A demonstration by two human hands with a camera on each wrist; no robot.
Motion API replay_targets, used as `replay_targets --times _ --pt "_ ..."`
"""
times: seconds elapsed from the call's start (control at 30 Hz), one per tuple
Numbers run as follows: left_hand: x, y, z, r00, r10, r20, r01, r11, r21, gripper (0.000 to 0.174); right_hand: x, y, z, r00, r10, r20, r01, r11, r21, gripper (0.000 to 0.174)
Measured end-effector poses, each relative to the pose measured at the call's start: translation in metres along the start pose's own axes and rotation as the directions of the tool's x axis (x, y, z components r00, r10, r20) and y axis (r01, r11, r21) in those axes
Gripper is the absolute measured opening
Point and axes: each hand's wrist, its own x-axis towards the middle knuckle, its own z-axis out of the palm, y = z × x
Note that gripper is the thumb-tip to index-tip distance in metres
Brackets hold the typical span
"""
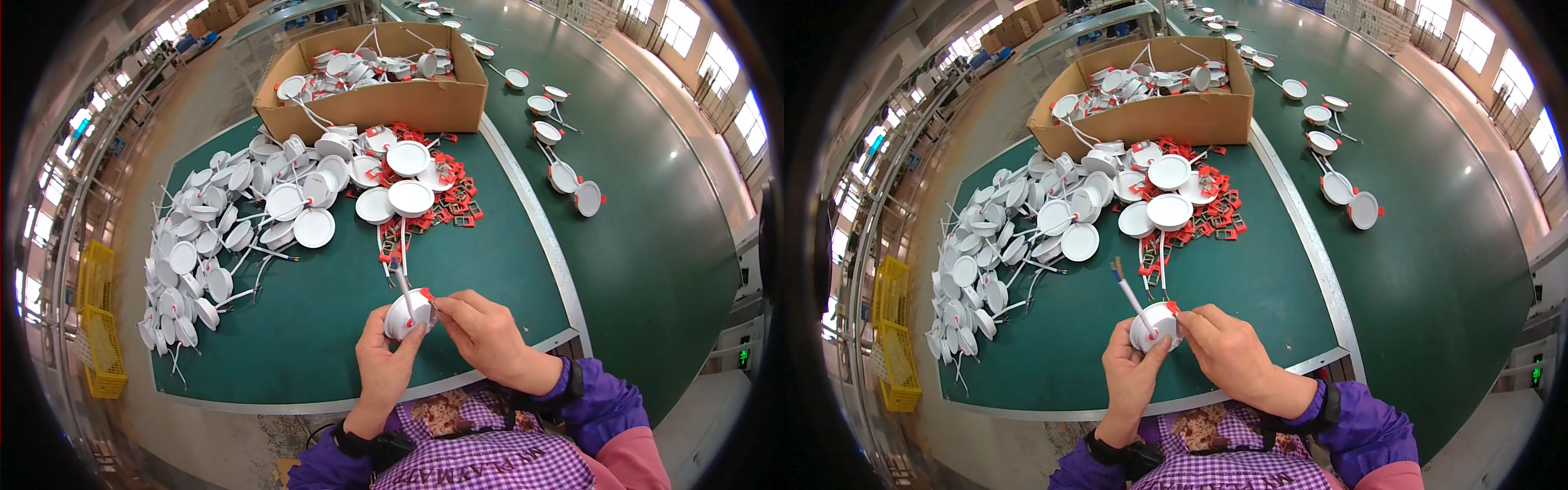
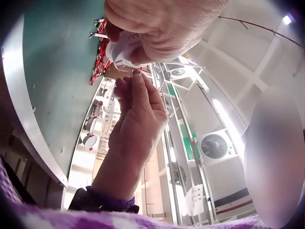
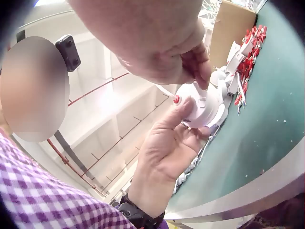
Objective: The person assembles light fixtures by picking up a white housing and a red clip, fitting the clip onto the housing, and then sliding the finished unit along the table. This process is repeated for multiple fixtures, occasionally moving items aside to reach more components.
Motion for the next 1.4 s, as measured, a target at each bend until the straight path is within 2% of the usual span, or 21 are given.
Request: replay_targets --times 0.1,0.2,0.33,0.5,0.57,0.63,0.67,0.7,0.73,0.77,0.8,0.93,1.03,1.1,1.23,1.3,1.33,1.37,1.4 --pt "0.0 0.008 0.002 0.999 -0.045 0.031 0.044 0.998 0.036 0.029 0.001 0.001 -0.001 1.0 0.001 0.014 -0.001 1.0 0.008 0.019" --pt "-0.001 0.005 -0.001 1.0 -0.013 0.024 0.011 0.997 0.082 0.029 0.0 -0.003 -0.003 0.999 0.016 0.038 -0.016 1.0 0.0 0.018" --pt "-0.002 -0.002 0.0 1.0 0.003 -0.003 -0.003 1.0 0.03 0.029 -0.002 -0.004 0.0 1.0 0.019 0.024 -0.019 0.999 -0.026 0.018" --pt "-0.002 0.003 -0.005 0.999 0.032 0.038 -0.04 0.976 0.214 0.028 -0.002 0.001 0.0 0.996 0.063 0.064 -0.065 0.998 0.02 0.021" --pt "-0.003 0.005 -0.005 0.999 0.046 0.029 -0.05 0.986 0.162 0.026 -0.001 0.004 0.0 0.995 0.076 0.072 -0.079 0.996 0.035 0.021" --pt "-0.004 0.005 -0.007 0.998 0.063 0.02 -0.065 0.992 0.105 0.024 0.002 0.008 -0.001 0.947 0.301 0.111 -0.32 0.872 0.37 0.025" --pt "-0.005 0.004 -0.009 0.999 0.027 0.035 -0.028 0.999 0.019 0.024 0.003 0.003 -0.006 0.903 0.389 0.181 -0.429 0.807 0.407 0.029" --pt "-0.005 0.005 -0.009 0.999 -0.009 0.053 0.012 0.998 -0.064 0.025 0.003 0.003 -0.006 0.904 0.389 0.177 -0.427 0.809 0.404 0.029" --pt "-0.006 0.008 -0.007 0.998 -0.009 0.06 0.013 0.998 -0.065 0.025 0.002 0.002 -0.004 0.866 0.424 0.264 -0.499 0.727 0.471 0.031" --pt "-0.008 0.013 -0.003 0.998 -0.042 0.038 0.048 0.984 -0.173 0.025 0.0 0.002 -0.003 0.822 0.447 0.353 -0.569 0.632 0.525 0.032" --pt "-0.009 0.016 -0.001 0.997 -0.077 0.019 0.08 0.957 -0.28 0.026 -0.002 0.003 0.001 0.824 0.431 0.368 -0.566 0.604 0.561 0.032" --pt "-0.011 0.005 -0.005 0.997 -0.073 0.034 0.08 0.941 -0.33 0.027 0.002 -0.003 -0.004 0.806 0.453 0.381 -0.591 0.648 0.48 0.032" --pt "-0.011 0.002 -0.008 0.988 -0.151 0.045 0.157 0.934 -0.322 0.026 0.003 0.001 -0.002 0.806 0.446 0.39 -0.584 0.71 0.395 0.031" --pt "-0.012 0.001 -0.01 0.98 -0.19 0.055 0.197 0.937 -0.289 0.029 -0.002 0.012 0.006 0.863 0.382 0.331 -0.502 0.723 0.474 0.028" --pt "-0.01 0.006 -0.013 0.975 -0.212 0.064 0.221 0.91 -0.352 0.029 0.004 0.009 0.001 0.868 0.376 0.324 -0.486 0.776 0.401 0.031" --pt "-0.007 0.014 -0.015 0.956 -0.275 0.104 0.293 0.916 -0.275 0.031 0.02 0.025 -0.012 0.724 0.302 0.62 -0.638 0.634 0.437 0.036" --pt "-0.007 0.017 -0.015 0.957 -0.272 0.099 0.289 0.915 -0.28 0.031 0.025 0.038 -0.015 0.793 0.247 0.556 -0.49 0.802 0.343 0.037" --pt "-0.006 0.02 -0.015 0.978 -0.199 0.054 0.207 0.952 -0.226 0.029 0.034 0.05 -0.015 0.89 0.246 0.383 -0.32 0.937 0.143 0.034" --pt "-0.005 0.021 -0.016 0.992 -0.122 0.016 0.123 0.979 -0.165 0.027 0.049 0.051 -0.021 0.842 0.43 0.325 -0.461 0.887 0.02 0.031"
